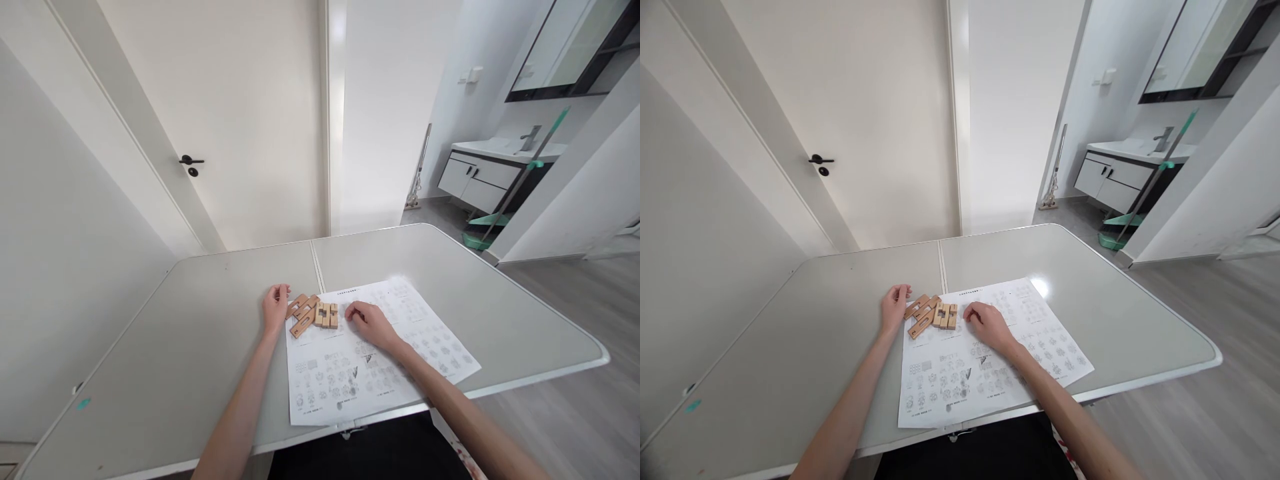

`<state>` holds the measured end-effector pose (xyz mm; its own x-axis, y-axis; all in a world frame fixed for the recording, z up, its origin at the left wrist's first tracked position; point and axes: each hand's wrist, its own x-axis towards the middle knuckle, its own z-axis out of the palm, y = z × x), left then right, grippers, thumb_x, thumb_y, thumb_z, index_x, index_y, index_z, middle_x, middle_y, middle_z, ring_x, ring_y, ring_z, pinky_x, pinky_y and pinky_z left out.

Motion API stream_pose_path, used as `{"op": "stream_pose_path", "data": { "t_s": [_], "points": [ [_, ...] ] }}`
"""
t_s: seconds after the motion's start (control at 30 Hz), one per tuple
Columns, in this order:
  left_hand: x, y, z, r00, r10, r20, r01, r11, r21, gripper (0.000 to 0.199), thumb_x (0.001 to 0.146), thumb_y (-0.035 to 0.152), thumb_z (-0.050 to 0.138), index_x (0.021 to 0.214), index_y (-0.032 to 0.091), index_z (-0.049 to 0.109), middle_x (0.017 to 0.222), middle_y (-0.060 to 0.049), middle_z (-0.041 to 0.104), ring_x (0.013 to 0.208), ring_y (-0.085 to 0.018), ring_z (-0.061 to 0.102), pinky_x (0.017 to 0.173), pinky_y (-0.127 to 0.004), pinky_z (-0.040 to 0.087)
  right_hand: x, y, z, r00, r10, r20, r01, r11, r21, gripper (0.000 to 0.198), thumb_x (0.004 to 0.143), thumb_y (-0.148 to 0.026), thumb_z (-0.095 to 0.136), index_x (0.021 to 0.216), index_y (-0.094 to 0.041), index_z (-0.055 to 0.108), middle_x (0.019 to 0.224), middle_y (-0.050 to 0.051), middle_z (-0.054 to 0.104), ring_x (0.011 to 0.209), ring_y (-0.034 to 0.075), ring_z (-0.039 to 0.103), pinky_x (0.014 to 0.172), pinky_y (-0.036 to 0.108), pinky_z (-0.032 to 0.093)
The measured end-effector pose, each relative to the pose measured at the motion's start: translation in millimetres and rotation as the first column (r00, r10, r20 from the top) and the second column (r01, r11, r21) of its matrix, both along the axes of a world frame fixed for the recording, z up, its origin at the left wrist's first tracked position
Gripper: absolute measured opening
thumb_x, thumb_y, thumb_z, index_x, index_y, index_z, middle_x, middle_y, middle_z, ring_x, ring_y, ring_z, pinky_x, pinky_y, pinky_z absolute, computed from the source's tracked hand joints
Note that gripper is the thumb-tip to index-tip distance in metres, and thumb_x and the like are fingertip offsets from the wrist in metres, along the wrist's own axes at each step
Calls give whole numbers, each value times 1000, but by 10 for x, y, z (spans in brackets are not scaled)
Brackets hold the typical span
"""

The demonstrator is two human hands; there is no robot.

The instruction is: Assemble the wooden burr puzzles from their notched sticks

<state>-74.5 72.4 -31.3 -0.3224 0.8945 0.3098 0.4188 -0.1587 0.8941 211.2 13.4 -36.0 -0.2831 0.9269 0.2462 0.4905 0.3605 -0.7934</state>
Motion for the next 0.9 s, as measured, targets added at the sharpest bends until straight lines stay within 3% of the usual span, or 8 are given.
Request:
{"op": "stream_pose_path", "data": {
  "t_s": [0.9],
  "points": [
    [-5, 4, -17, 1000, -14, -9, 13, 1000, -14, 29, 91, 44, 53, 85, 21, 69, 84, -6, 75, 80, -21, 70, 77, -32, 53, -1, -7, 18, 1000, 5, 23, -5, 1000, -11, 30, 83, -10, 41, 88, -23, 67, 84, 1, 71, 74, 19, 62, 69, 28, 43]
  ]
}}
